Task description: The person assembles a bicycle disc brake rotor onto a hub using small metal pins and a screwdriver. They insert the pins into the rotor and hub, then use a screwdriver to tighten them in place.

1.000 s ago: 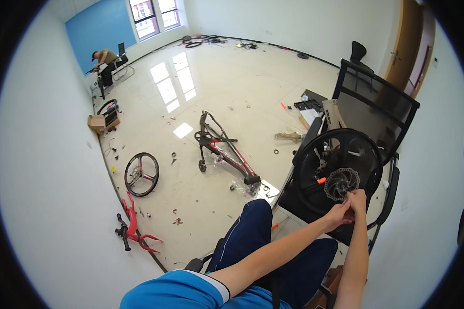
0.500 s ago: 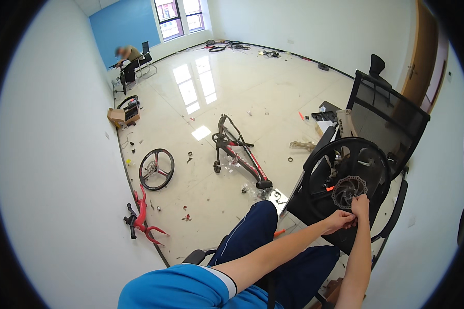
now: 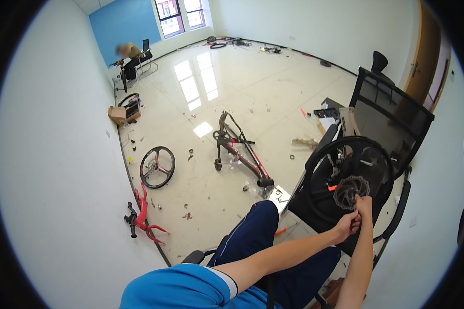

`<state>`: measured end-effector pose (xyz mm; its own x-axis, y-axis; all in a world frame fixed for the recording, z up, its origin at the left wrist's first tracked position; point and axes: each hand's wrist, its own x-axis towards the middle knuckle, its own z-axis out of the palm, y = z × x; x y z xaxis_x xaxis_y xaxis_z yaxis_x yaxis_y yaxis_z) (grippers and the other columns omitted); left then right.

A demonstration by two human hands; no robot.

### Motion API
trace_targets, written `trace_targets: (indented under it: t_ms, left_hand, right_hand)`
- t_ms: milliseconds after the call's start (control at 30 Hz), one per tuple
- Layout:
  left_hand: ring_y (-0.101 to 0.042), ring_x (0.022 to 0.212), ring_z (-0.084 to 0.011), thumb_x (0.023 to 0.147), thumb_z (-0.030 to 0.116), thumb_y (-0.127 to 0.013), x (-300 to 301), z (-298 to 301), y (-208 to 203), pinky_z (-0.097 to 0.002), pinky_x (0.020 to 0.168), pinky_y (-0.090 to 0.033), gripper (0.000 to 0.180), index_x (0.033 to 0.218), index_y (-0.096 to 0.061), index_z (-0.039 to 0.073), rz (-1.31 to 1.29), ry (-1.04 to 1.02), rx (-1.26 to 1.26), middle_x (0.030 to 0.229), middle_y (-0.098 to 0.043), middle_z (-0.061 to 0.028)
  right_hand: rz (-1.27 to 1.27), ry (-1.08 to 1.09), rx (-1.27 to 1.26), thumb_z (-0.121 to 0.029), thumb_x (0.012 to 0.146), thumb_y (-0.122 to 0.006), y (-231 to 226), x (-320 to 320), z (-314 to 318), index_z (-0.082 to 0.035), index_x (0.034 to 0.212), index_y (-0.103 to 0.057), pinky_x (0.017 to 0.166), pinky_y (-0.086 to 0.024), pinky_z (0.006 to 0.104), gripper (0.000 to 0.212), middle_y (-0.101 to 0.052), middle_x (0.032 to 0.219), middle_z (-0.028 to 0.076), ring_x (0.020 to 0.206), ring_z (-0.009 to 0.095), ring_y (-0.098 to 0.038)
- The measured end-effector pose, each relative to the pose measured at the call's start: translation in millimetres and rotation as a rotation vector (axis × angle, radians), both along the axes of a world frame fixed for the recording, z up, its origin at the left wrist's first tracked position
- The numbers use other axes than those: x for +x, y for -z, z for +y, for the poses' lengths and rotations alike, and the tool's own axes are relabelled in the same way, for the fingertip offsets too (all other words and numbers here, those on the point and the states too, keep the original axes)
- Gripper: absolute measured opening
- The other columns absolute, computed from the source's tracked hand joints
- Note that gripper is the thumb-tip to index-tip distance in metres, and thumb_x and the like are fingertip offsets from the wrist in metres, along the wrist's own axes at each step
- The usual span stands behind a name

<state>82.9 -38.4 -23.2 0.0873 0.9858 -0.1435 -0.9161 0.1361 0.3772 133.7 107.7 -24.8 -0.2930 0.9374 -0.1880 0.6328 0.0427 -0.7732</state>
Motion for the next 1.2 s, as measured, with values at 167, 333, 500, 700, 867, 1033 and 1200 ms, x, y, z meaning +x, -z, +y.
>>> trace_targets:
  t_ms: [167, 333, 500, 700, 867, 1033, 1200]
  left_hand:
    - [-0.032, 0.061, -0.0076, 0.110, 0.042, -0.043, 1, -16, -15, -0.0236, 0.058, -0.029, 0.036, 0.085, -0.046, 0.017, -0.139, 0.024, 0.029, 0.068, -0.032, 0.0072]
    - [-0.034, 0.061, -0.0076, 0.109, 0.040, -0.048, -8, -15, -4, -0.0222, 0.057, -0.031, 0.035, 0.087, -0.050, 0.013, -0.234, 0.054, 0.025, 0.068, -0.034, 0.0067]
    - [-0.033, 0.060, -0.0063, 0.109, 0.041, -0.048, -15, -19, -2, -0.0223, 0.056, -0.030, 0.036, 0.085, -0.050, 0.014, -0.107, 0.084, 0.008, 0.068, -0.034, 0.0075]
    - [-0.049, 0.066, -0.0097, 0.106, 0.031, -0.056, -23, -15, 3, -0.0247, 0.061, -0.040, 0.027, 0.087, -0.060, 0.012, -0.061, 0.084, -0.021, 0.074, -0.053, 0.0031]
    - [-0.053, 0.071, -0.0109, 0.108, 0.037, -0.049, -30, -23, -10, -0.0266, 0.066, -0.042, 0.034, 0.086, -0.058, 0.014, 0.207, 0.099, -0.020, 0.077, -0.057, 0.0017]
    - [-0.048, 0.071, -0.0106, 0.110, 0.034, -0.046, -26, -34, -4, -0.0264, 0.064, -0.037, 0.033, 0.086, -0.052, 0.012, 0.345, 0.056, 0.003, 0.078, -0.052, 0.0014]
    - [-0.046, 0.068, -0.0108, 0.110, 0.033, -0.047, -21, -43, -10, -0.0269, 0.062, -0.035, 0.034, 0.084, -0.052, 0.011, 0.373, 0.053, -0.041, 0.075, -0.050, 0.0010]
  right_hand:
    - [0.131, 0.041, -0.100, -0.022, 0.099, -0.062, -10, 0, -6, 0.008, 0.069, -0.066, 0.044, -0.039, 0.0365, 0.042, -0.057, 0.053, 0.010, 0.045, 0.017, -0.054]
    - [0.082, -0.006, -0.016, -0.022, 0.099, -0.062, -14, -7, -15, 0.007, 0.064, -0.063, 0.044, -0.039, 0.0372, 0.045, -0.056, 0.051, 0.010, 0.043, 0.018, -0.053]
    - [0.051, 0.021, 0.079, -0.024, 0.097, -0.063, -2, -6, -17, 0.008, 0.063, -0.064, 0.047, -0.042, 0.0395, 0.046, -0.057, 0.050, 0.011, 0.044, 0.020, -0.056]
    - [0.058, 0.014, 0.120, -0.032, 0.092, -0.067, 8, -4, -13, 0.004, 0.070, -0.072, 0.053, -0.046, 0.0399, 0.043, -0.063, 0.055, 0.011, 0.051, 0.018, -0.061]
    - [0.369, 0.083, -0.101, -0.030, 0.094, -0.065, 2, 0, -32, 0.000, 0.077, -0.074, 0.047, -0.042, 0.0335, 0.036, -0.063, 0.059, 0.005, 0.049, 0.014, -0.055]
    - [0.441, 0.156, -0.148, -0.026, 0.100, -0.061, -8, -6, -60, 0.004, 0.099, -0.075, 0.048, -0.041, 0.0273, 0.033, -0.058, 0.059, 0.003, 0.051, 0.010, -0.053]
    - [0.604, 0.185, -0.327, -0.016, 0.099, -0.054, -17, 6, -73, 0.006, 0.105, -0.072, 0.048, -0.041, 0.0279, 0.030, -0.058, 0.062, 0.004, 0.050, 0.011, -0.050]
